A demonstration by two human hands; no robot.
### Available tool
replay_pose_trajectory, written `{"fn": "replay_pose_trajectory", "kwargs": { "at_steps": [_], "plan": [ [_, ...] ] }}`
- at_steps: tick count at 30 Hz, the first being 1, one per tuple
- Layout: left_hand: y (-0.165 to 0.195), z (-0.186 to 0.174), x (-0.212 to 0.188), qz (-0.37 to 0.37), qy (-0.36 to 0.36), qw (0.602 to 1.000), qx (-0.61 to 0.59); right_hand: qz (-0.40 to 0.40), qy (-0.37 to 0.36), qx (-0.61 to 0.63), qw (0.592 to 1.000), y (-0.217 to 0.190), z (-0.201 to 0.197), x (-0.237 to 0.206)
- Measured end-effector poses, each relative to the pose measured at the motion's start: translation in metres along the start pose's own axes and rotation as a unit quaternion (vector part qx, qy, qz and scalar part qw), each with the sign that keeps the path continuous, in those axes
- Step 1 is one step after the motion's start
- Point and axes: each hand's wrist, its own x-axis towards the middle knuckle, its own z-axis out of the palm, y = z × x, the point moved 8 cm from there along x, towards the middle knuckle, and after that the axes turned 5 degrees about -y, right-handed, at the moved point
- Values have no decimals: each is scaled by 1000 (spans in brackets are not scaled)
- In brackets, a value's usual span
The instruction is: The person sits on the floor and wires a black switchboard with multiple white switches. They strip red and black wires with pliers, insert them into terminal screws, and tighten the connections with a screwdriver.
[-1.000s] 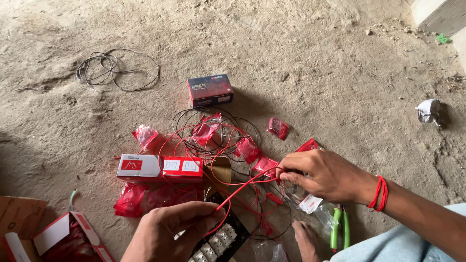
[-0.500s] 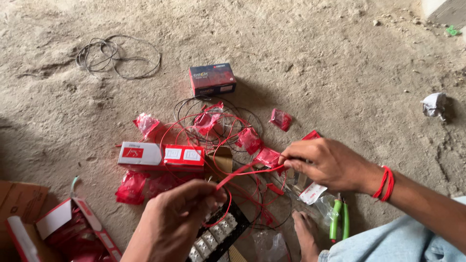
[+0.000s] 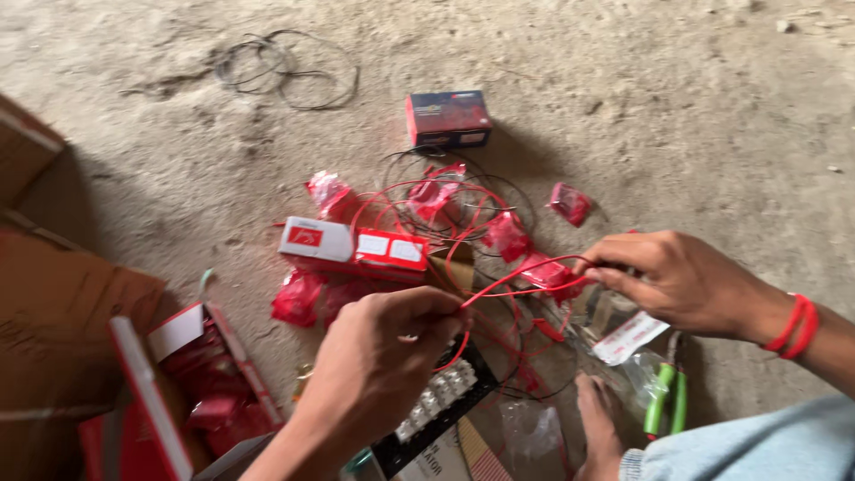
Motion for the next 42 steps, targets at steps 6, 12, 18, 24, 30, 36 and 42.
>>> {"fn": "replay_pose_trajectory", "kwargs": {
  "at_steps": [6, 12, 18, 24, 30, 36, 42],
  "plan": [
    [8, -6, -9, 6, 9, 999, 40, 28, 0, -8, 1000, -6, -3, -2],
    [14, -8, -10, -5, 8, 999, 47, 76, -31, -9, 997, -3, -7, 1],
    [15, -8, -12, -4, 18, 999, 37, 49, -10, -2, 999, -2, -9, -2],
    [7, -10, -13, -5, 31, 999, 9, 51, 0, -1, 999, 2, -7, -1],
    [3, -13, -13, 43, 57, 997, 38, 18, 19, 27, 999, -11, -12, 1],
    [-7, -16, -16, 25, 58, 997, 51, 96, -12, 75, 993, 6, -2, 1],
    [-2, -6, -5, -26, 61, 998, 16, 154, -57, -9, 986, 67, 32, -11]
  ]
}}
